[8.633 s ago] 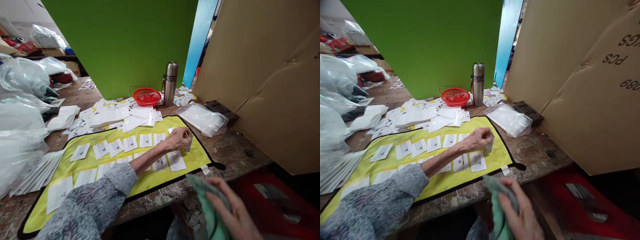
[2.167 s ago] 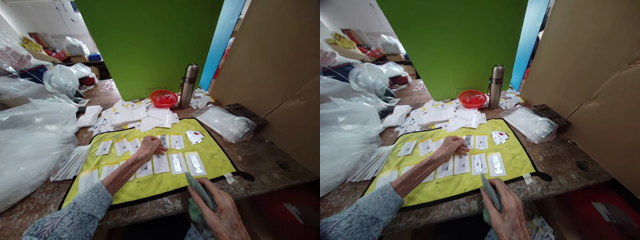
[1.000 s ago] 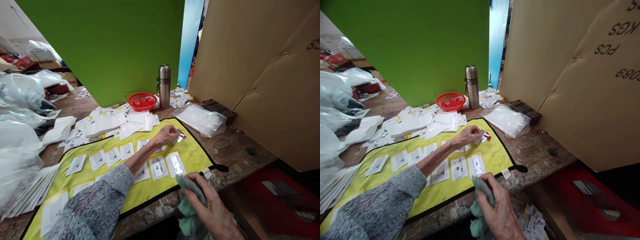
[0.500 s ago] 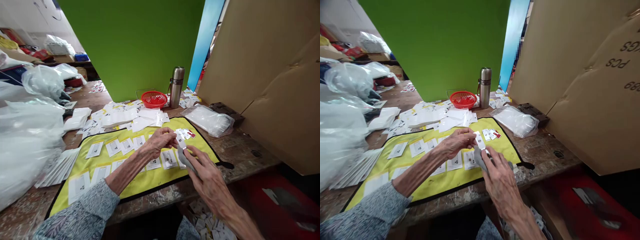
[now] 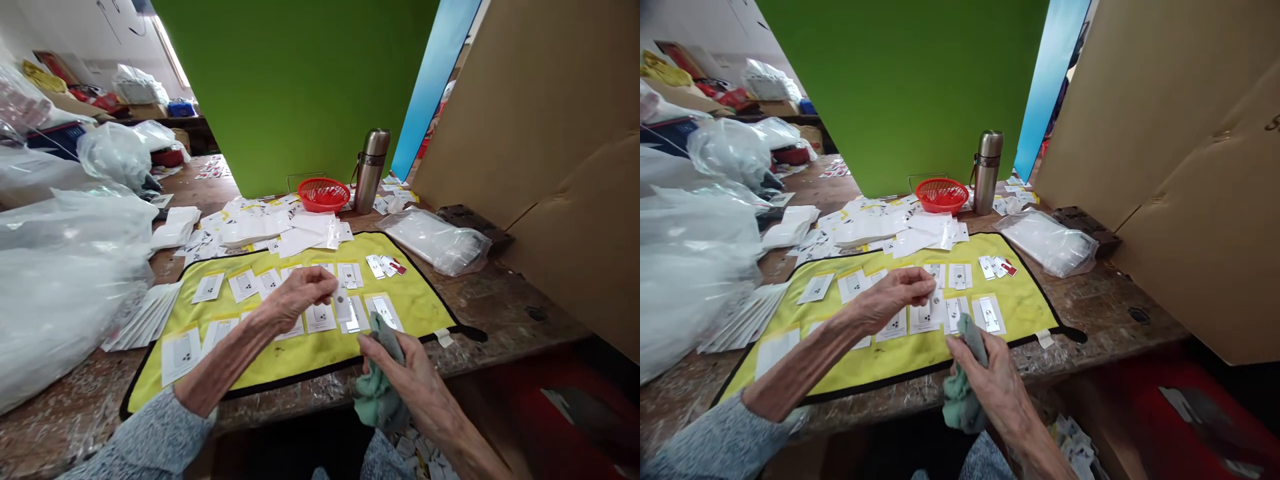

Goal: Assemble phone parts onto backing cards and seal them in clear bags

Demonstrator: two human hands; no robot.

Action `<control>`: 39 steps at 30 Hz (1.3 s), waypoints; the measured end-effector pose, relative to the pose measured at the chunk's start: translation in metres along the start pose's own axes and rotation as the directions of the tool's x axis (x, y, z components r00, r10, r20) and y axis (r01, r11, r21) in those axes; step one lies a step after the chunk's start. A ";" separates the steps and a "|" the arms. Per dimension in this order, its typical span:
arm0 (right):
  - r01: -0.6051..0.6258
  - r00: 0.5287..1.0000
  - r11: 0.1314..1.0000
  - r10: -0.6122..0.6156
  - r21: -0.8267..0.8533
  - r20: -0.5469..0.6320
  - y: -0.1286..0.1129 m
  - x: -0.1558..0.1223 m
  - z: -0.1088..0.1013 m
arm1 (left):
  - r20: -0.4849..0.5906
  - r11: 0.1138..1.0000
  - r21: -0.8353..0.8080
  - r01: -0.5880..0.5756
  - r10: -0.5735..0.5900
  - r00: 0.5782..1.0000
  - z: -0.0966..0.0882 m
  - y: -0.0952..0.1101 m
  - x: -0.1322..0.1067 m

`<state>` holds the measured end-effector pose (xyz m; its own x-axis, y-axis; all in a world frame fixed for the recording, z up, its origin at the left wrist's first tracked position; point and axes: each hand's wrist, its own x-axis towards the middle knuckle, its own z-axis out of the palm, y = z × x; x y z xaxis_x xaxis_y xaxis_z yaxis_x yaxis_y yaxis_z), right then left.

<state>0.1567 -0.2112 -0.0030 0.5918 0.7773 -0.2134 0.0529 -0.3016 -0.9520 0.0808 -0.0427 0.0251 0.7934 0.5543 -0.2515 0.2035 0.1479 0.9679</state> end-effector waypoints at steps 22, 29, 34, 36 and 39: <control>-0.076 0.984 0.988 0.053 -0.132 -0.170 0.042 -0.002 -0.049 | 0.367 0.134 0.900 -0.414 0.277 0.888 0.077 -0.012 0.133; -0.060 0.981 0.992 0.039 -0.109 -0.188 0.053 -0.002 -0.051 | 0.498 0.007 0.860 -0.510 0.199 0.844 0.072 -0.007 0.139; -0.020 0.984 0.993 -0.001 -0.119 -0.176 0.053 -0.001 -0.052 | 0.552 0.044 0.828 -0.560 0.119 0.825 0.072 0.002 0.145; -0.026 0.983 0.994 0.006 -0.107 -0.184 0.051 -0.001 -0.051 | 0.569 0.094 0.809 -0.580 0.123 0.813 0.072 0.001 0.149; -0.042 0.980 0.996 0.026 -0.074 -0.196 0.049 -0.001 -0.047 | 0.535 0.292 0.764 -0.575 0.210 0.818 0.070 -0.003 0.154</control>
<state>0.1967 -0.2526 -0.0391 0.7393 0.6456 -0.1912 0.0874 -0.3735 -0.9235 0.2427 -0.0154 -0.0159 0.9989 0.0464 -0.0003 0.0420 -0.9015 0.4307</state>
